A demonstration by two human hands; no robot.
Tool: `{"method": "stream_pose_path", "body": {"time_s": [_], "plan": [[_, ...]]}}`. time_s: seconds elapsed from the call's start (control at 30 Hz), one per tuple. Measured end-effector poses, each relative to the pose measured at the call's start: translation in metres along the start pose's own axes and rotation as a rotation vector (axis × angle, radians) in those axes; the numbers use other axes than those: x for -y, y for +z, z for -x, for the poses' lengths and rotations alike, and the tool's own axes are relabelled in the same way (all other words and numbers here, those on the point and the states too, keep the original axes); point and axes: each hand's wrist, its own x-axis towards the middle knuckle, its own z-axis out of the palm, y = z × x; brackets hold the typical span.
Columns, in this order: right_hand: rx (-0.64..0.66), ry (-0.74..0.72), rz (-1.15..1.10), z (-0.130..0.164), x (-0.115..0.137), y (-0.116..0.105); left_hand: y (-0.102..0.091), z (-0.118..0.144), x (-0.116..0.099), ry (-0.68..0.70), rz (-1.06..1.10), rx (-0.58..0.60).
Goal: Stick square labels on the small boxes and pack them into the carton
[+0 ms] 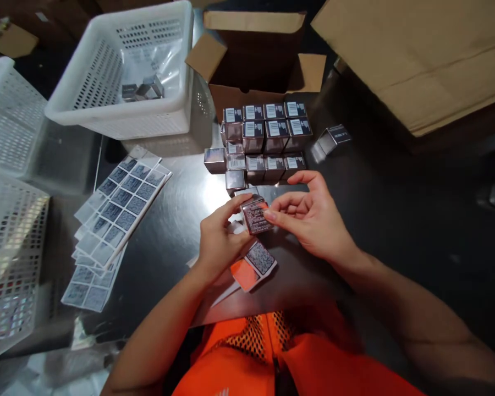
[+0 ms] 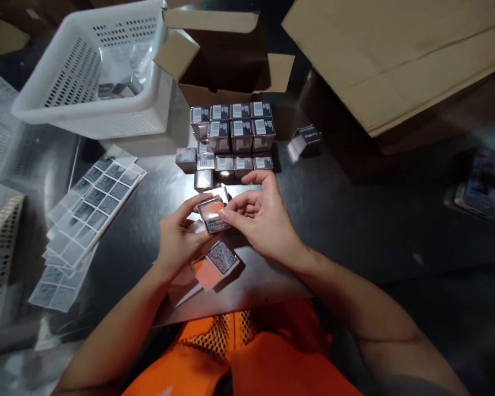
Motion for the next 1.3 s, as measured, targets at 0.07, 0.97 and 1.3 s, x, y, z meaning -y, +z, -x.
{"method": "stream_pose_path", "body": {"time_s": [0.07, 0.97, 1.3], "plan": [[-0.009, -0.001, 0.010, -0.0001, -0.0008, 0.0006, 0.0004, 0.0007, 0.0002, 0.004, -0.003, -0.010], [-0.049, -0.014, 0.020, -0.0006, -0.0030, 0.0045, 0.0014, 0.0021, 0.0015, 0.050, -0.031, -0.036], [-0.090, -0.054, 0.094, 0.0036, -0.0094, 0.0073, 0.0007, 0.0050, 0.0042, 0.059, -0.068, -0.036]]}}
